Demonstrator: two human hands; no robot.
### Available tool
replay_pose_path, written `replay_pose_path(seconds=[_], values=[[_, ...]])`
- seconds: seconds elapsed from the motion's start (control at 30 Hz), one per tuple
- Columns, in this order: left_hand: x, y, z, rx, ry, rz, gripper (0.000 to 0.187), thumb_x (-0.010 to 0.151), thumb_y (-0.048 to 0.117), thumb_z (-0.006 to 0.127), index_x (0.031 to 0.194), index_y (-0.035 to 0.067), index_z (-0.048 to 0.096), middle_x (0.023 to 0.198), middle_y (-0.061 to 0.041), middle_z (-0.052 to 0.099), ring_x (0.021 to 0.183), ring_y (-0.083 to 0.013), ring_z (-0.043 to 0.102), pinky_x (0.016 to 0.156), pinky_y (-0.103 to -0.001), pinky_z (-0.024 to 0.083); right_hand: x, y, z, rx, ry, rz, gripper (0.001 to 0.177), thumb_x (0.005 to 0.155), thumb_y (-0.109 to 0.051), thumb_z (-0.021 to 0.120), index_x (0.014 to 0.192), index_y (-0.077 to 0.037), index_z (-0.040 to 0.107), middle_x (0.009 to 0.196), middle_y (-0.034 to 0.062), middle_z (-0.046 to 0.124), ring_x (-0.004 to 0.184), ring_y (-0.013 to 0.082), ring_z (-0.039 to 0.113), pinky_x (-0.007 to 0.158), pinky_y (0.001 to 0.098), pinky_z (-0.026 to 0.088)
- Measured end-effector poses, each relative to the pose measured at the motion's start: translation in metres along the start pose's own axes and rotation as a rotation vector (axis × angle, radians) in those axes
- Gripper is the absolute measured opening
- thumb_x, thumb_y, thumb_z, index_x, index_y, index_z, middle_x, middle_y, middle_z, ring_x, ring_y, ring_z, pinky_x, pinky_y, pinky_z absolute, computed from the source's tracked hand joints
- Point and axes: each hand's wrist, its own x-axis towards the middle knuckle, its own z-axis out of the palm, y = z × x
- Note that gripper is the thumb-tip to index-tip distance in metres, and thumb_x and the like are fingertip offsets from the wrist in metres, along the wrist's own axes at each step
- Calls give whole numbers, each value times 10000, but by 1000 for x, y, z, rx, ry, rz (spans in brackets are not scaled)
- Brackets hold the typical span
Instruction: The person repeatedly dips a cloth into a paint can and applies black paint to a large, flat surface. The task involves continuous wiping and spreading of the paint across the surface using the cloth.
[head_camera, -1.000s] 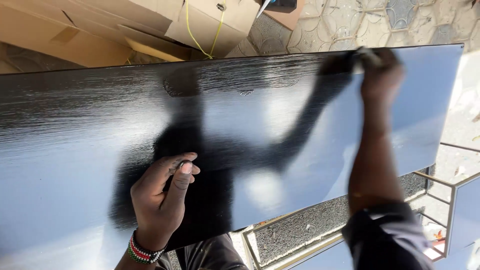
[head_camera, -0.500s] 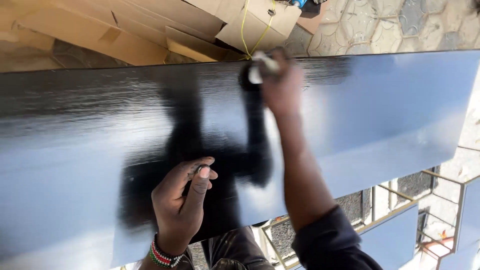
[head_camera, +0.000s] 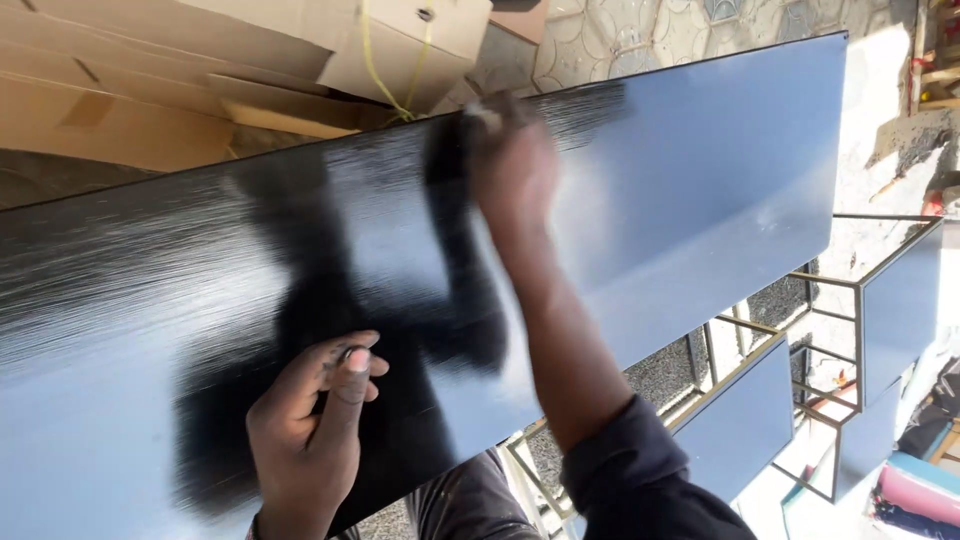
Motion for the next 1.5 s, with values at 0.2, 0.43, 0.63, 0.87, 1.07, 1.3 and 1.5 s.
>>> replay_pose_path(seconds=[0.2,0.43,0.63,0.87,1.07,1.3,1.5], values=[[16,21,113,-8,-91,16,314,1140,327,694,1278,123,889,977,-38,952,766,-136,863,776,-273,691,120,240,-78,-232,40,74,219,1053,-445,865,1008,-233,899,847,119,843,714,439,756,614,575,500],[25,29,155,-19,-110,96,327,1169,320,658,1264,89,869,962,-36,916,731,-137,827,768,-274,679,188,441,-153,142,12,86,161,1026,-156,971,1035,-142,811,946,-42,766,886,99,662,719,354,532],[17,27,119,-12,-36,69,327,1171,327,671,1266,86,872,949,-38,917,719,-119,809,764,-262,655,95,286,-94,467,-110,157,301,1107,-42,944,988,-192,711,928,-102,673,883,42,571,757,270,459],[-3,27,24,-61,22,84,308,1175,294,679,1254,64,868,957,-54,908,724,-136,815,748,-257,667,-19,18,-33,298,-233,57,153,1093,-299,824,1028,-189,740,828,-28,696,781,159,568,697,425,449],[-25,7,-47,-75,174,40,299,1201,209,681,1305,-23,838,951,-118,887,703,-137,759,720,-239,602,-126,-138,58,359,-191,-156,311,1042,-362,852,1297,-185,847,1312,78,883,1090,352,869,891,471,661],[-24,16,-40,-59,129,45,294,1196,218,684,1307,-5,840,943,-102,885,704,-144,763,734,-247,607,-119,-130,24,116,-138,-157,256,1087,-248,680,1288,-120,771,1219,203,801,1031,498,740,753,668,585],[-12,28,37,-54,-11,67,312,1180,266,672,1276,36,860,926,-68,893,694,-131,790,710,-242,646,-14,83,-37,-99,-37,121,280,1034,-317,727,1262,-215,854,1224,95,870,1106,416,800,898,576,598]])
